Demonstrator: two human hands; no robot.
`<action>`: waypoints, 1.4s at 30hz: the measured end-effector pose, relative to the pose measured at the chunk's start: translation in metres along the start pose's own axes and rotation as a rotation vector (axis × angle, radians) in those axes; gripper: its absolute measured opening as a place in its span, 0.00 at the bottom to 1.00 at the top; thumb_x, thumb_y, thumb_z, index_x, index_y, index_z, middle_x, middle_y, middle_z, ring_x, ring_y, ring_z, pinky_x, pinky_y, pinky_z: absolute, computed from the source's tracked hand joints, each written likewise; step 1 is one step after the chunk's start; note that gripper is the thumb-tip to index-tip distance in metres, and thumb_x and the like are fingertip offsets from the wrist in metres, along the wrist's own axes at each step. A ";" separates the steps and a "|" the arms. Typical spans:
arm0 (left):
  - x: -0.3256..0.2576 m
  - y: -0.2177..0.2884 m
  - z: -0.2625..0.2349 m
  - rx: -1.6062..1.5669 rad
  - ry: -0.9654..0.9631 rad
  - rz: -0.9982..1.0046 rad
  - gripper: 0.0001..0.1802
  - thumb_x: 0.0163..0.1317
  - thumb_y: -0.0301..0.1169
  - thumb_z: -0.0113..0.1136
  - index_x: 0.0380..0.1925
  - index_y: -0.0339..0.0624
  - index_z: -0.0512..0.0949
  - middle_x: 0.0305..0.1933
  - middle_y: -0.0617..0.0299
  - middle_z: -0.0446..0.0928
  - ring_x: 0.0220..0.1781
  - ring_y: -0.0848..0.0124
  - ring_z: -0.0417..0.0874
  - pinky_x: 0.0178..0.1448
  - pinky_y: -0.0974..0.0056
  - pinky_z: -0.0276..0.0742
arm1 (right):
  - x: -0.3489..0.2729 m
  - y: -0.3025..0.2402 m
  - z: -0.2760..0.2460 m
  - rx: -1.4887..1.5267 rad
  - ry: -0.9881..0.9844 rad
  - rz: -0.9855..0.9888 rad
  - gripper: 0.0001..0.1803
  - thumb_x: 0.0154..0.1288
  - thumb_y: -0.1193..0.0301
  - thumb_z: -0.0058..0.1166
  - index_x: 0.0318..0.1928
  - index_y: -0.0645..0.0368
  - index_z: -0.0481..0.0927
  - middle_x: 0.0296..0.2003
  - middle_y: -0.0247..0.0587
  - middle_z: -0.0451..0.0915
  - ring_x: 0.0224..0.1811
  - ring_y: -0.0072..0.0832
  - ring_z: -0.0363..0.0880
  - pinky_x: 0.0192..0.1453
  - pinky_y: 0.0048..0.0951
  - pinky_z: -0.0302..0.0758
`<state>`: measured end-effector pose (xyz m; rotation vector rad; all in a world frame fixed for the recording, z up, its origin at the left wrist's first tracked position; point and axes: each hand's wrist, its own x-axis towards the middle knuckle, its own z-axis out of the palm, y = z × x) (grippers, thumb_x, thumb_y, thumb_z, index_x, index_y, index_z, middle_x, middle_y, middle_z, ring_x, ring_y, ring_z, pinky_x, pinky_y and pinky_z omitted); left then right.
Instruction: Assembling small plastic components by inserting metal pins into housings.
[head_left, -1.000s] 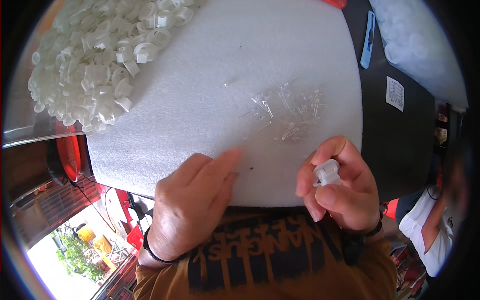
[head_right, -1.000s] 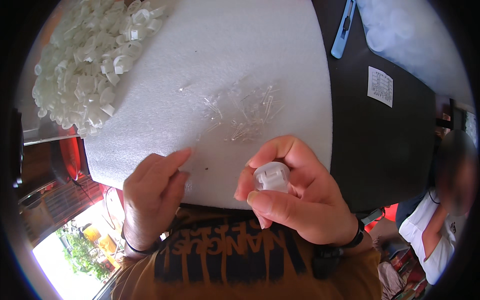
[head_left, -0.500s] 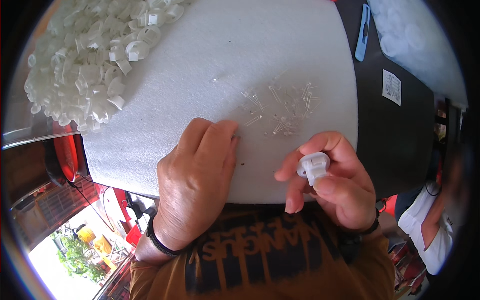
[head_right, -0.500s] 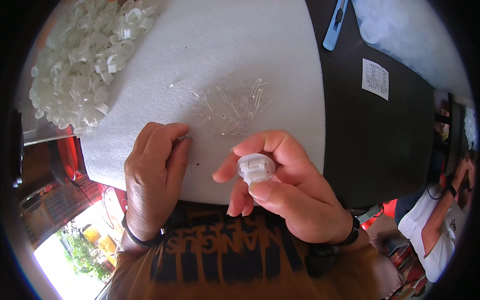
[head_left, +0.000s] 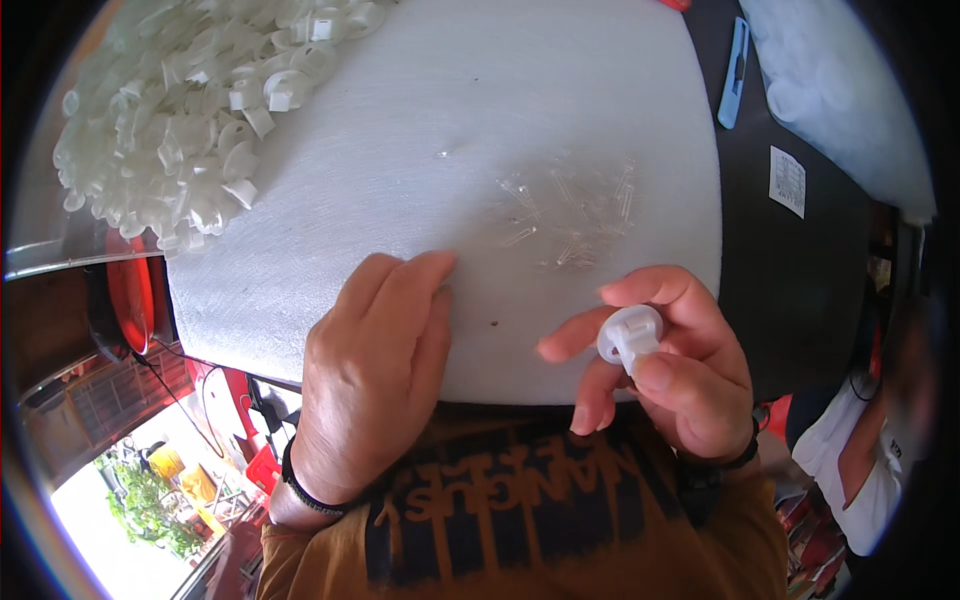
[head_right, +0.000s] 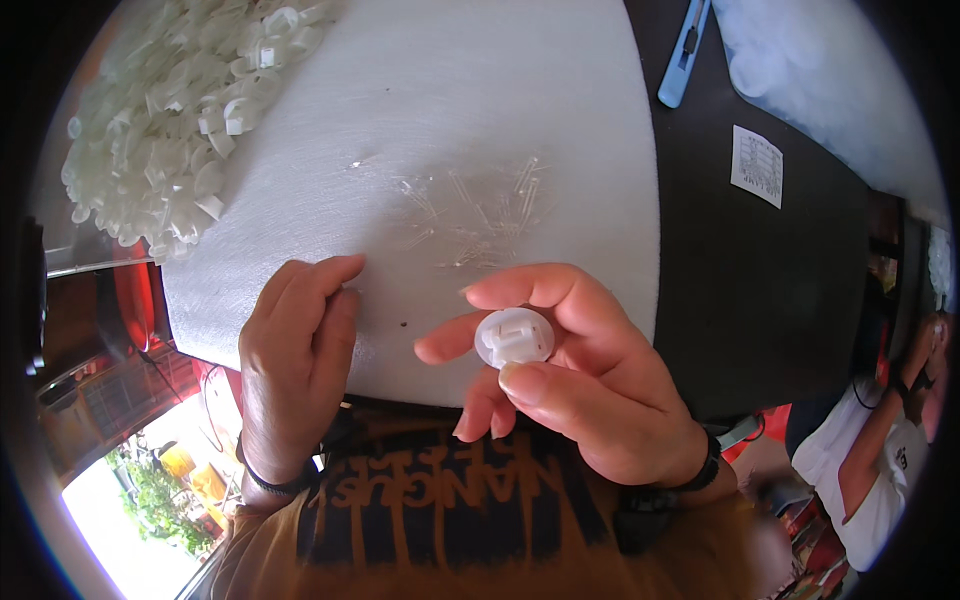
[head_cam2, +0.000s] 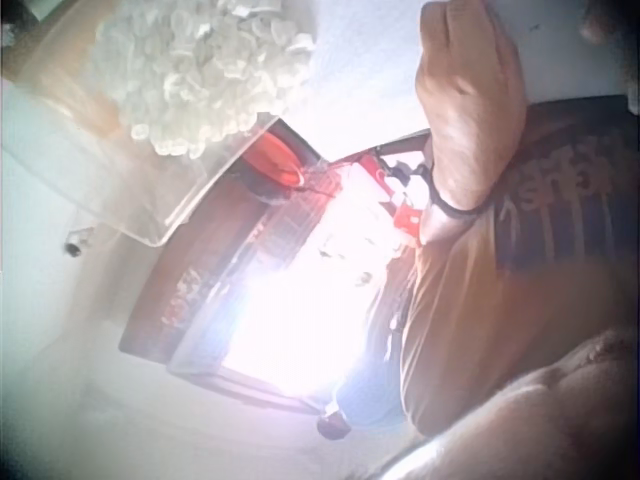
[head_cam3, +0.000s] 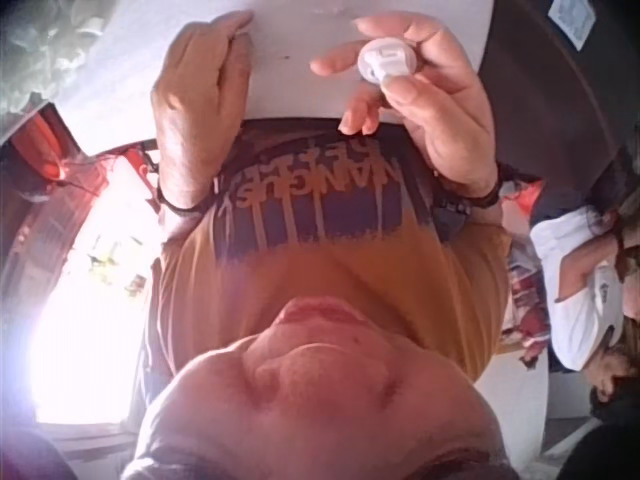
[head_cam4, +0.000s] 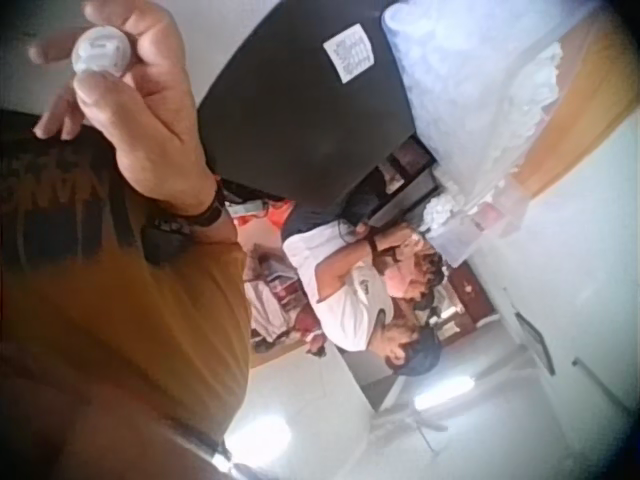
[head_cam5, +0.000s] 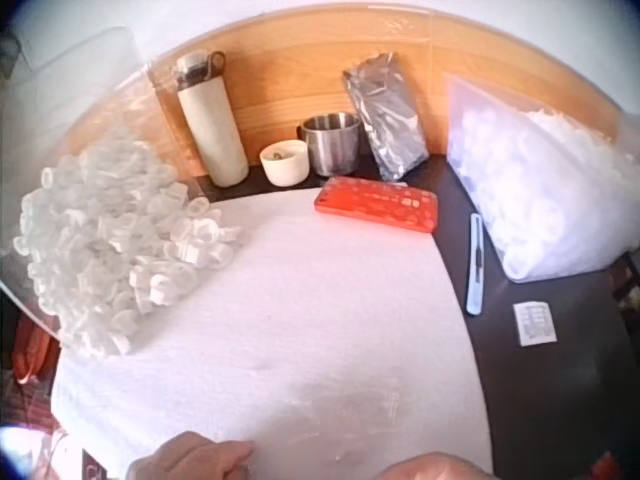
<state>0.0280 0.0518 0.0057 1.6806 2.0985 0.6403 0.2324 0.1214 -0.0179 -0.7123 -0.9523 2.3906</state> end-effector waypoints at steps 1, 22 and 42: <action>0.001 -0.001 -0.002 -0.028 -0.012 0.017 0.13 0.53 0.17 0.54 0.40 0.35 0.75 0.28 0.55 0.71 0.27 0.63 0.75 0.30 0.64 0.71 | 0.000 0.000 0.001 -0.002 -0.007 0.002 0.22 0.63 0.72 0.44 0.57 0.62 0.60 0.46 0.67 0.73 0.30 0.37 0.82 0.33 0.29 0.77; 0.004 -0.029 -0.035 -0.569 -0.263 -0.349 0.05 0.55 0.18 0.54 0.32 0.36 0.73 0.30 0.64 0.73 0.28 0.79 0.74 0.31 0.71 0.69 | 0.000 -0.001 0.000 0.083 -0.073 -0.025 0.25 0.67 0.73 0.36 0.64 0.65 0.55 0.56 0.61 0.69 0.42 0.36 0.80 0.47 0.33 0.74; -0.038 -0.035 -0.012 -1.186 -0.044 0.101 0.08 0.55 0.18 0.56 0.36 0.36 0.72 0.34 0.52 0.74 0.20 0.82 0.69 0.24 0.78 0.66 | 0.016 0.016 0.045 0.086 -0.184 -0.017 0.23 0.61 0.80 0.51 0.57 0.63 0.64 0.52 0.51 0.72 0.42 0.26 0.78 0.46 0.27 0.77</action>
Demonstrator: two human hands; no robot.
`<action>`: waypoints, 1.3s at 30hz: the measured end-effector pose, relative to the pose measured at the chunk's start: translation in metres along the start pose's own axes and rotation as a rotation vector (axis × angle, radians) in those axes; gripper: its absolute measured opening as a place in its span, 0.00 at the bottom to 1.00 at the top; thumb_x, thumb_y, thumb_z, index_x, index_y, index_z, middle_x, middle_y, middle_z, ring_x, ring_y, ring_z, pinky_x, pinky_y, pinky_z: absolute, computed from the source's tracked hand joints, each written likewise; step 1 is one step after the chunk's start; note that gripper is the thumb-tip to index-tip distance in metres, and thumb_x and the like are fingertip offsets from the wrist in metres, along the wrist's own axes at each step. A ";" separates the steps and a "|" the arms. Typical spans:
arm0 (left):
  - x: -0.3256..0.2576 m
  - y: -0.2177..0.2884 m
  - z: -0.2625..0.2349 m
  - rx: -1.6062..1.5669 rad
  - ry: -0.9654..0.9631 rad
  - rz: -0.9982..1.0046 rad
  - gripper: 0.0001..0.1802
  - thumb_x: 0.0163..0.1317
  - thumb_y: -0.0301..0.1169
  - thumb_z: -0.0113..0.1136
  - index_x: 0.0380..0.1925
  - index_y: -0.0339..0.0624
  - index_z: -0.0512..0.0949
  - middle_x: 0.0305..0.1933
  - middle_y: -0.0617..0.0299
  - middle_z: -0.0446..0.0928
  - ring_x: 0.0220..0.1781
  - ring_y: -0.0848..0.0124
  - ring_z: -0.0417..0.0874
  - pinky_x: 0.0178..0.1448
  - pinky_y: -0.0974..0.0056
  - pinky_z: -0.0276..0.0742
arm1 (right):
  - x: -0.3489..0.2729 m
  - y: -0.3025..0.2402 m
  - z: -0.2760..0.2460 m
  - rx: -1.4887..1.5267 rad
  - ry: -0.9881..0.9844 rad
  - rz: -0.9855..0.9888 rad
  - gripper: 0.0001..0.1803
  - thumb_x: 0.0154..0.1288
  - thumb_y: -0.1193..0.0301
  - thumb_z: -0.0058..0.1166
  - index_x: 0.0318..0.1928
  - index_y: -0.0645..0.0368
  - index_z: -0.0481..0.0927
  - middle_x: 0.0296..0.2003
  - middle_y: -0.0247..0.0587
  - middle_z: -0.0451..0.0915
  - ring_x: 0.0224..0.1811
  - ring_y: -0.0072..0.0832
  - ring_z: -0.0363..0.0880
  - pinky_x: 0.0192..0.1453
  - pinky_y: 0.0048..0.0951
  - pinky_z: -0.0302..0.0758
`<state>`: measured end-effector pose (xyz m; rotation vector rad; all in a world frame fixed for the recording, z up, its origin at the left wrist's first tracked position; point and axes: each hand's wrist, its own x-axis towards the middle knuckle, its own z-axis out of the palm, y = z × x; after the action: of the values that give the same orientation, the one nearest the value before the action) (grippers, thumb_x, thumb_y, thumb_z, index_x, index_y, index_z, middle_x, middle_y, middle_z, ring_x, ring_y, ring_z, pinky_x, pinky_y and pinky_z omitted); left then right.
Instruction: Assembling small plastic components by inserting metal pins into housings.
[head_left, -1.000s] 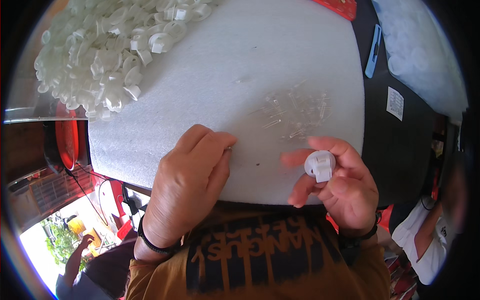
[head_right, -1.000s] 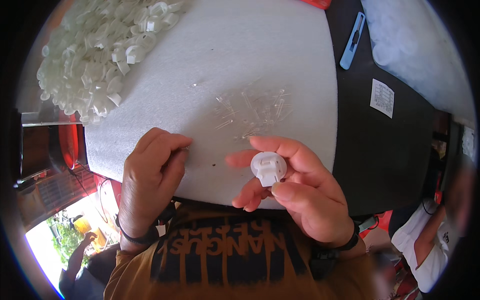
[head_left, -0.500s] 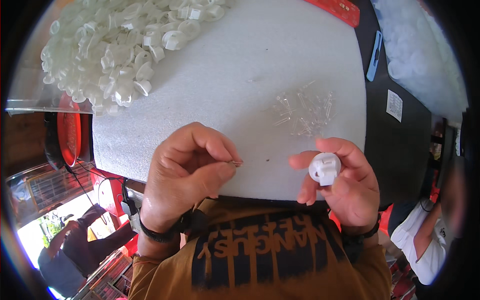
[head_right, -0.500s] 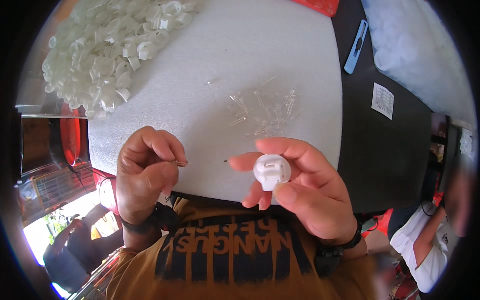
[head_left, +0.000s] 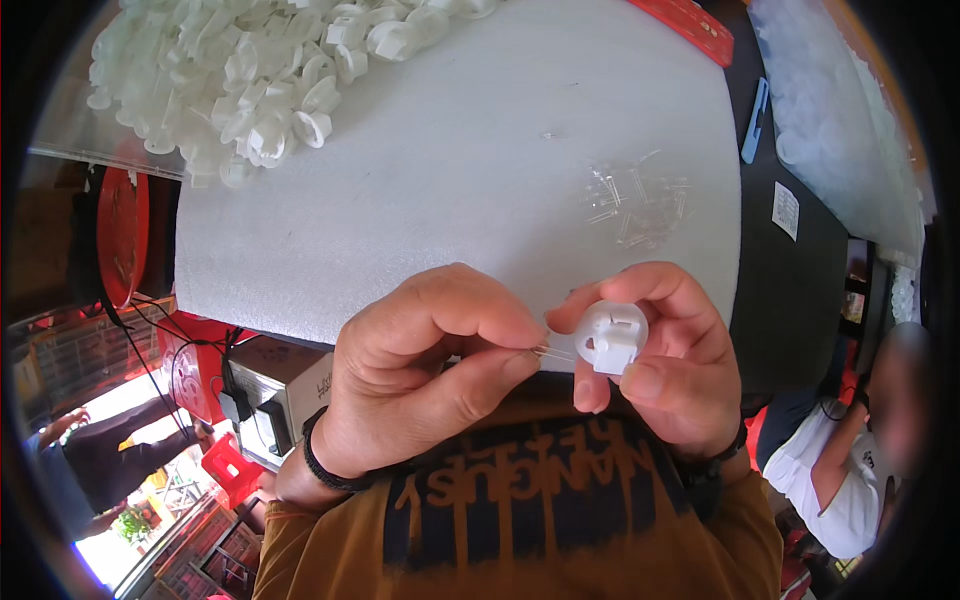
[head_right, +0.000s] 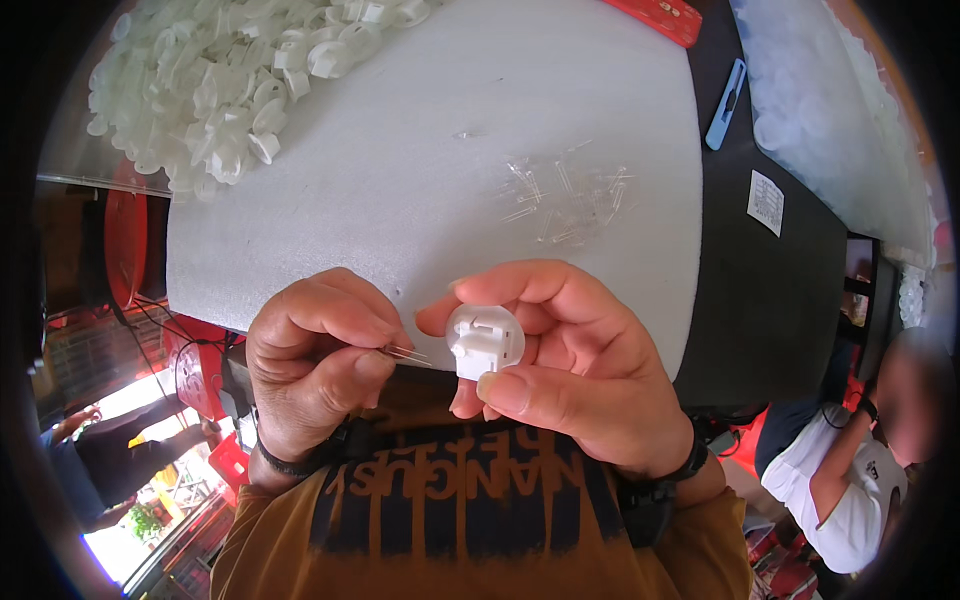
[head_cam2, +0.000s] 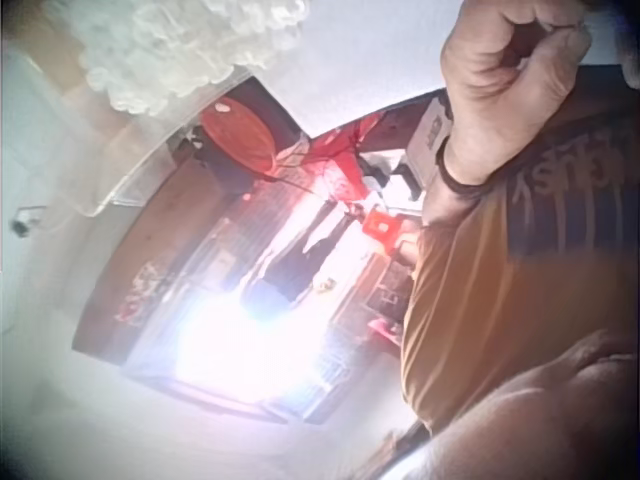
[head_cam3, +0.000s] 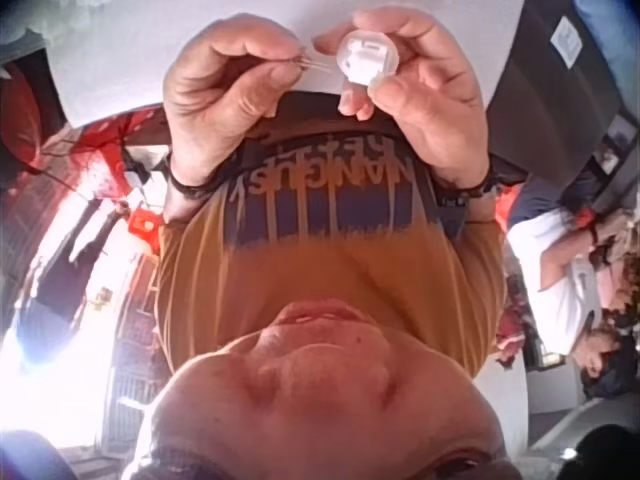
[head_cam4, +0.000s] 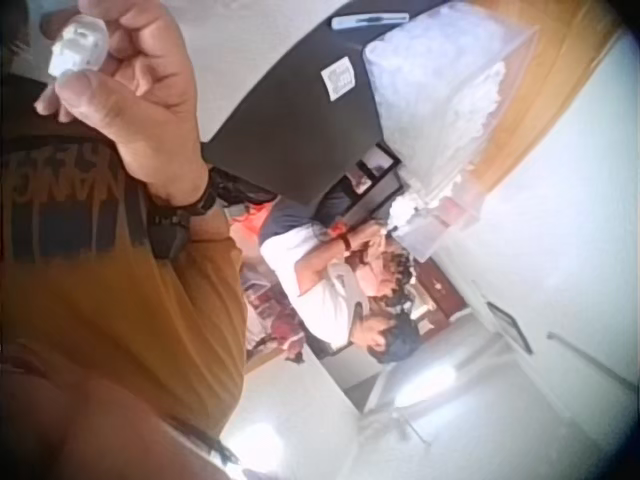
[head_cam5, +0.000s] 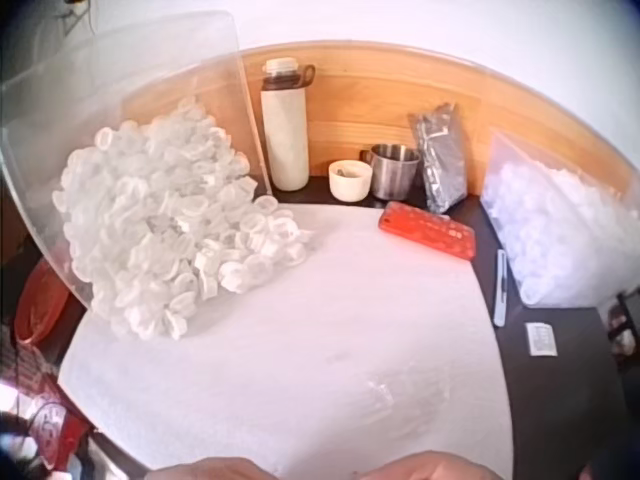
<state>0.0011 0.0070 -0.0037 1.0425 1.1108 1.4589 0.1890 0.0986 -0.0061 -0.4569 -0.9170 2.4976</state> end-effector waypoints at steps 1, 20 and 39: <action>-0.001 -0.002 -0.002 -0.002 0.003 0.001 0.08 0.55 0.18 0.56 0.36 0.36 0.72 0.34 0.52 0.74 0.20 0.82 0.69 0.24 0.78 0.66 | 0.001 0.002 0.001 -0.002 -0.001 0.004 0.23 0.61 0.80 0.51 0.57 0.63 0.64 0.52 0.51 0.72 0.42 0.26 0.78 0.46 0.27 0.77; -0.011 -0.005 -0.004 -0.016 0.055 0.084 0.08 0.57 0.19 0.56 0.38 0.34 0.73 0.35 0.56 0.73 0.31 0.77 0.72 0.34 0.74 0.68 | 0.009 0.014 0.009 0.051 0.048 -0.037 0.18 0.68 0.69 0.44 0.55 0.63 0.63 0.52 0.61 0.69 0.43 0.45 0.79 0.47 0.41 0.78; -0.006 -0.009 -0.006 0.375 0.025 0.087 0.11 0.49 0.15 0.61 0.32 0.38 0.76 0.30 0.61 0.76 0.26 0.76 0.75 0.26 0.74 0.68 | 0.009 0.017 0.000 -0.100 -0.101 -0.022 0.20 0.68 0.79 0.43 0.59 0.67 0.60 0.55 0.45 0.66 0.60 0.28 0.65 0.62 0.30 0.63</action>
<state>-0.0024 0.0015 -0.0140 1.3489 1.4074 1.3620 0.1760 0.0914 -0.0190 -0.3531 -1.0840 2.4828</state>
